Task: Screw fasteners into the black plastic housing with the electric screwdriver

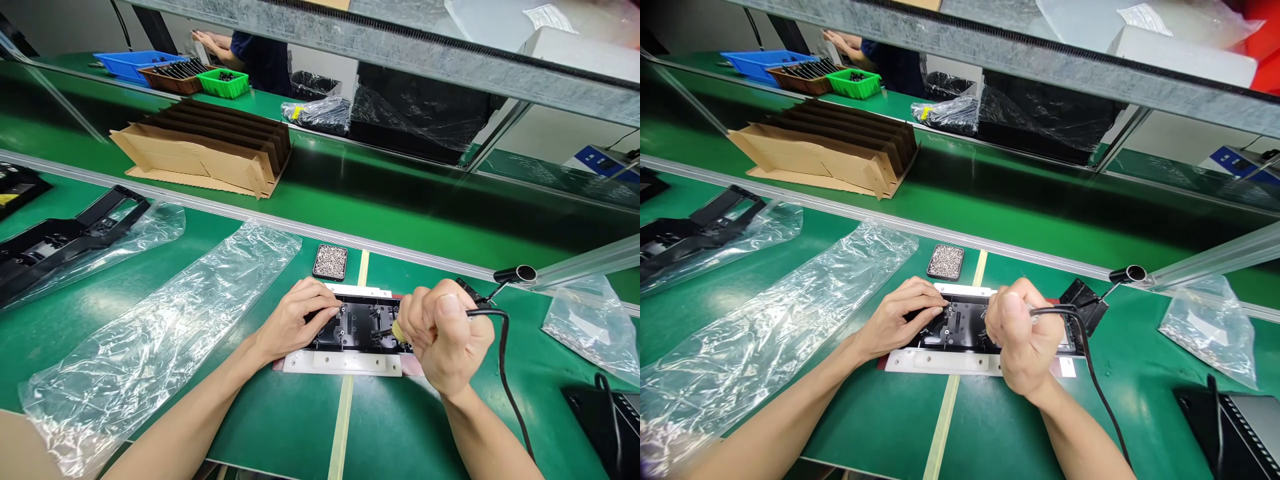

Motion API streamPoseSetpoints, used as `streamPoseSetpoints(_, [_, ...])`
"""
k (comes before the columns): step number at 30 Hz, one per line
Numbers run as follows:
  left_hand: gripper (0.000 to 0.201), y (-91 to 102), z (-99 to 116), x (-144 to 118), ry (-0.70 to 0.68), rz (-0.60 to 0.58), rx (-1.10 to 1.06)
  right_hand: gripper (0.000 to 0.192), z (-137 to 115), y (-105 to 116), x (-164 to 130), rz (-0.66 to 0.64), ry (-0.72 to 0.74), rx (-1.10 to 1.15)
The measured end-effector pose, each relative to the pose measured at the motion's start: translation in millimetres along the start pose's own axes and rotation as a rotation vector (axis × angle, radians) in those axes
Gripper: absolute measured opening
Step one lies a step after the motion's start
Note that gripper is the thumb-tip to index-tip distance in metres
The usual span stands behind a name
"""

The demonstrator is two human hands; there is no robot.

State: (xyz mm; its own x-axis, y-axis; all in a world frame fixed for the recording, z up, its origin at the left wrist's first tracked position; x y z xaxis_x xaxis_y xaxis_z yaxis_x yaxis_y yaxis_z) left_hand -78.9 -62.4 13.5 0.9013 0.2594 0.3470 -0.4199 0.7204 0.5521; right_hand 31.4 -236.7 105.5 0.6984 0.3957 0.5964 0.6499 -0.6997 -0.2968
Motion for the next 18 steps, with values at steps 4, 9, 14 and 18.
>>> streamPoseSetpoints(4, [0.014, -0.5, 0.1, -0.2, -0.004, -0.003, -0.005, 0.040, 0.6, 0.6, -0.7, -0.001, 0.008, -0.005])
streamPoseSetpoints(9, [0.013, 0.1, -0.8, 0.5, 0.001, 0.002, -0.004, 0.039, 0.5, 0.5, -0.3, -0.004, 0.009, 0.000])
streamPoseSetpoints(14, [0.014, -0.1, -0.8, 0.5, -0.001, 0.000, -0.002, 0.040, 0.0, 0.7, 0.0, -0.001, 0.013, -0.007])
streamPoseSetpoints(18, [0.014, -0.6, -0.5, 0.2, 0.001, 0.000, -0.003, 0.040, 0.3, 1.0, 0.3, 0.000, 0.008, -0.008])
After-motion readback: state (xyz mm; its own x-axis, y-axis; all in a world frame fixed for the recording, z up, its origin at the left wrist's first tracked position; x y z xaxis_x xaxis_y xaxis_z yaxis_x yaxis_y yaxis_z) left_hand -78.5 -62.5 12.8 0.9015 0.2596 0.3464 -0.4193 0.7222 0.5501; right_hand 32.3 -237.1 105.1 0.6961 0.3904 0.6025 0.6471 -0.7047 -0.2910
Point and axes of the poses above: each hand's wrist, its own x-axis towards the middle knuckle, its own y-axis out of the back of the hand, z = x × y, the point moved 4 cm from there along x, towards the middle knuckle, and after that the axes turned 13 degrees about y, right-handed, at the moved point
